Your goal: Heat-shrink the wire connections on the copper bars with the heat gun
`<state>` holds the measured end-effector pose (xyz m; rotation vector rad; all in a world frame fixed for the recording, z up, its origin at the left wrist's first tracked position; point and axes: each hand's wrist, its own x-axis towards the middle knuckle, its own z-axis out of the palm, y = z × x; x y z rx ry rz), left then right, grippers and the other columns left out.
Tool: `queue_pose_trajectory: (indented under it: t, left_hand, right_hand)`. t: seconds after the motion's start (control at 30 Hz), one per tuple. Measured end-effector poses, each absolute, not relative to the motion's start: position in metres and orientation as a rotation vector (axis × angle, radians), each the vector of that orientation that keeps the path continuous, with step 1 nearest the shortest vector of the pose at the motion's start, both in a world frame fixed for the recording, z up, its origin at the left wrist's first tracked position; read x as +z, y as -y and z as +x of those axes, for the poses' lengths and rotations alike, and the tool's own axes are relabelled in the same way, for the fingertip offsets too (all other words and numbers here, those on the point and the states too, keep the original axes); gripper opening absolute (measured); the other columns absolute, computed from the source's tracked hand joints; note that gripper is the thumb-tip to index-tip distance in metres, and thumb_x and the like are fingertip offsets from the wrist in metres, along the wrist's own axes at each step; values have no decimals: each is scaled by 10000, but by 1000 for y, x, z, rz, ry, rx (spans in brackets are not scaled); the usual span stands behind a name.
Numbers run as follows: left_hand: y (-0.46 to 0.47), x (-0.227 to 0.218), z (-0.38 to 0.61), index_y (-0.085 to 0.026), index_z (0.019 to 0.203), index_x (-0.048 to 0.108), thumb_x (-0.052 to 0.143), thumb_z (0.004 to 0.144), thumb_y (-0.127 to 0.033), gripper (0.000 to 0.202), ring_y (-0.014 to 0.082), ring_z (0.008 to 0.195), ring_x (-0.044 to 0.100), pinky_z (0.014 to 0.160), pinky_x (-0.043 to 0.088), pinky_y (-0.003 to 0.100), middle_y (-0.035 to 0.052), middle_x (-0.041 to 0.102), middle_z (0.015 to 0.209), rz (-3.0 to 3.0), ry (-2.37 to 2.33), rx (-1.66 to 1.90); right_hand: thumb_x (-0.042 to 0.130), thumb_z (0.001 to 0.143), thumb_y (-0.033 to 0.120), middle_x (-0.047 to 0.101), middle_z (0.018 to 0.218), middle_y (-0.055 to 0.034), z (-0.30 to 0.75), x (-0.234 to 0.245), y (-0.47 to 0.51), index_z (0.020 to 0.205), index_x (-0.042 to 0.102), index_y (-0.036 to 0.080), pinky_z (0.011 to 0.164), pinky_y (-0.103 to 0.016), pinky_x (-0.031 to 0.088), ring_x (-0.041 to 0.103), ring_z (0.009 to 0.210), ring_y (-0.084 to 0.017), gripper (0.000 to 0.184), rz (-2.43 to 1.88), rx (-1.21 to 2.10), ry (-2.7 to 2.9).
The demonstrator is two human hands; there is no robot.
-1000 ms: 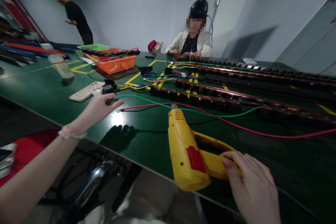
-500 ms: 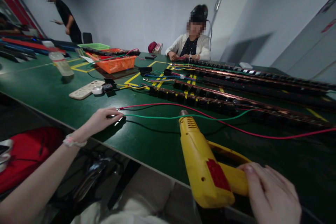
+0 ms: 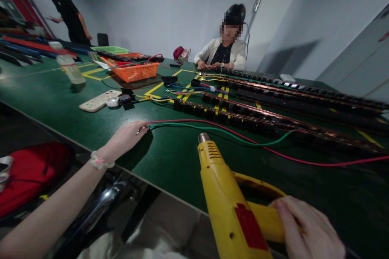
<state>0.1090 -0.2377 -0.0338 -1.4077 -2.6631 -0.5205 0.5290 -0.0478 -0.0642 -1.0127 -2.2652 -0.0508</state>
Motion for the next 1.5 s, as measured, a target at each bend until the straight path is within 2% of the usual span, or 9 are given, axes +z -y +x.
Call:
queue_pose_trajectory:
  t: [0.2,0.33,0.5,0.6,0.7,0.83,0.97,1.27,1.5]
  left_hand:
    - [227,-35,128,-231,1018,620,379,923,-308,270,189,878,608,738,464,283,53,608,998,-1464,2642,-496]
    - [231,-43,121,-239,1087,627,418,896,-293,288,181,919,600,830,481,309,59,560,1052,-1556,2567,-655]
    - [257,-51,96,-207,1208,569,476,851,-303,382,177,1017,564,937,464,330,74,545,1127,-1729,2472,-987]
    - [276,-53,81,-194,1167,590,483,844,-329,367,190,1068,537,986,432,352,82,547,1134,-1658,2453,-1015]
    - [287,-57,71,-186,1032,640,469,851,-333,289,195,983,551,937,444,365,73,573,1014,-1436,2484,-946]
    - [288,-64,65,-177,903,627,430,875,-297,233,193,900,555,856,457,343,65,591,917,-1291,2490,-911]
    - [282,-63,67,-181,906,609,423,887,-277,211,206,908,556,838,450,351,65,600,932,-1285,2544,-852]
    - [241,-49,84,-221,942,603,399,915,-253,208,158,837,578,762,462,291,40,564,941,-1545,2567,-908]
    - [236,-56,85,-177,904,597,426,918,-243,185,166,844,579,769,465,290,58,567,934,-1378,2566,-973]
  right_hand:
    - [391,875,464,696,791,-49,507,-50,58,671,650,267,728,-378,484,650,778,-246,384,-1039,85,2285]
    - [347,892,467,701,788,-36,496,-54,59,690,666,266,716,-382,479,651,765,-237,427,-980,49,2359]
    - [300,931,360,707,842,-28,476,-53,69,795,658,229,866,-382,444,647,844,-219,405,-754,-52,2406]
    - [290,940,299,705,935,-30,463,-52,80,928,644,210,928,-391,399,634,891,-207,365,-562,-139,2446]
    - [326,937,295,702,932,-23,451,-52,89,957,645,216,839,-349,416,625,857,-195,329,-484,-173,2459]
    - [337,942,299,701,894,-29,440,-49,97,932,658,208,724,-300,418,618,793,-179,334,-475,-208,2461]
    - [337,949,304,698,882,-16,430,-47,103,921,662,207,716,-281,409,613,798,-164,341,-460,-175,2468]
    - [347,941,304,701,882,-6,419,-44,104,887,661,217,701,-268,414,614,782,-152,330,-473,-113,2476]
    - [336,955,326,685,868,-17,405,-42,115,912,658,211,710,-270,394,597,782,-152,345,-447,-70,2472]
